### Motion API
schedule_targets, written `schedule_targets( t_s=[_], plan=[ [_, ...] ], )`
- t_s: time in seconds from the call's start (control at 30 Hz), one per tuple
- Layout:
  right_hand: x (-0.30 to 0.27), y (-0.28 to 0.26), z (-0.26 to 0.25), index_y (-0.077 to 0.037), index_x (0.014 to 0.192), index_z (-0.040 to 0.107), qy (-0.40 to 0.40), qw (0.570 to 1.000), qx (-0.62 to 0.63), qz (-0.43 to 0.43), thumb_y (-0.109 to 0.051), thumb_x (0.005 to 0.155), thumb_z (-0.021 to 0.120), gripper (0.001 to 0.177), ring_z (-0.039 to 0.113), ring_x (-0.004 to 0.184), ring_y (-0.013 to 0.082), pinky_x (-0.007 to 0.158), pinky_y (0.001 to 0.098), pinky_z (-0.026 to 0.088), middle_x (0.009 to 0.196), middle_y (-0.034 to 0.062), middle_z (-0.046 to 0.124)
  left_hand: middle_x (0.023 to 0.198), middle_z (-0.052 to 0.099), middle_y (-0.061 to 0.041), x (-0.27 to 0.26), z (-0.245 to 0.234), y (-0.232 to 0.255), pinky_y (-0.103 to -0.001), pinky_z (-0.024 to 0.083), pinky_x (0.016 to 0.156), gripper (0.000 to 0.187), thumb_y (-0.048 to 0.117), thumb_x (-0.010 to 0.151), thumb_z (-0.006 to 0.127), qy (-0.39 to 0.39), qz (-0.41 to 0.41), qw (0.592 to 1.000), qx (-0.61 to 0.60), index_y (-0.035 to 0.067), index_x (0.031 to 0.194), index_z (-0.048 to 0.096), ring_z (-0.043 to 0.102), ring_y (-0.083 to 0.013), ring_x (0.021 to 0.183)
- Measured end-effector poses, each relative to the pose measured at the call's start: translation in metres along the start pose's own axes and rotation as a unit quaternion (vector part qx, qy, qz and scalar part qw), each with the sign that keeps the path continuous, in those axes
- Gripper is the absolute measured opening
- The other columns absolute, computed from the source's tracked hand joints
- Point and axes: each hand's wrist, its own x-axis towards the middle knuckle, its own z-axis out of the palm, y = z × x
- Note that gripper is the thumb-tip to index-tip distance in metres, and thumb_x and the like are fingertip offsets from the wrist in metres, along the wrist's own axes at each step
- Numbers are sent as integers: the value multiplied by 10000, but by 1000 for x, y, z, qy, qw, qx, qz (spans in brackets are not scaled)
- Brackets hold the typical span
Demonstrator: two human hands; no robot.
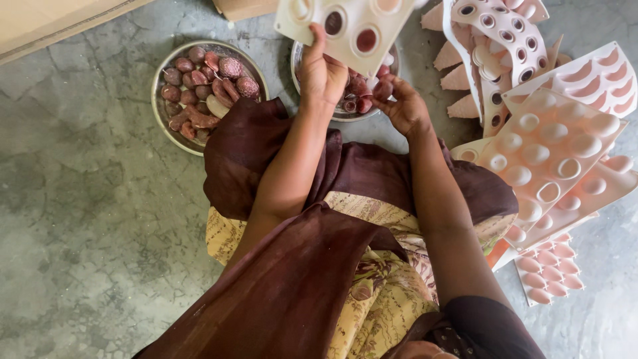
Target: The person sits on the floor and places small reddish-brown fruits from a metal plate into the circular indentations of white plastic trays. They handle the trays and fruits by hand, filling the slots and stacking the filled trays.
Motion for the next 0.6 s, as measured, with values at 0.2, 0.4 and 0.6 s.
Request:
schedule_targets(
  t_s=[0.2, 0.4, 0.6],
  plan=[
    [23, 6, -18, -38, 1350, 550, 49, 997, 48, -47, -330, 1020, 596, 443, 577, 1178, 344, 1037, 480, 556, 1379, 154, 506, 1268, 697, -78, -3, 20, 19, -372, 531, 1097, 443, 252, 977, 752, -30, -23, 999, -20, 24, 1319, 586, 652, -176, 1202],
    [28, 11, -12, -32, 1333, 551, 65, 997, 20, -47, -338, 1035, 549, 426, 596, 1145, 329, 1000, 452, 564, 1284, 140, 560, 1275, 676, -73, -17, 25, -4, -434, 492, 1118, 474, 288, 989, 755, -22, -22, 994, 108, 42, 1356, 584, 610, -214, 1237],
    [-1, -6, 18, -57, 1110, 603, 103, 986, -82, -106, -249, 1045, 543, 211, 631, 920, 221, 819, 419, 560, 1030, 66, 641, 1346, 657, -56, -23, 20, -13, -414, 473, 1107, 495, 304, 977, 734, 18, -34, 983, 177, 52, 1378, 590, 599, -203, 1263]
  ],
)
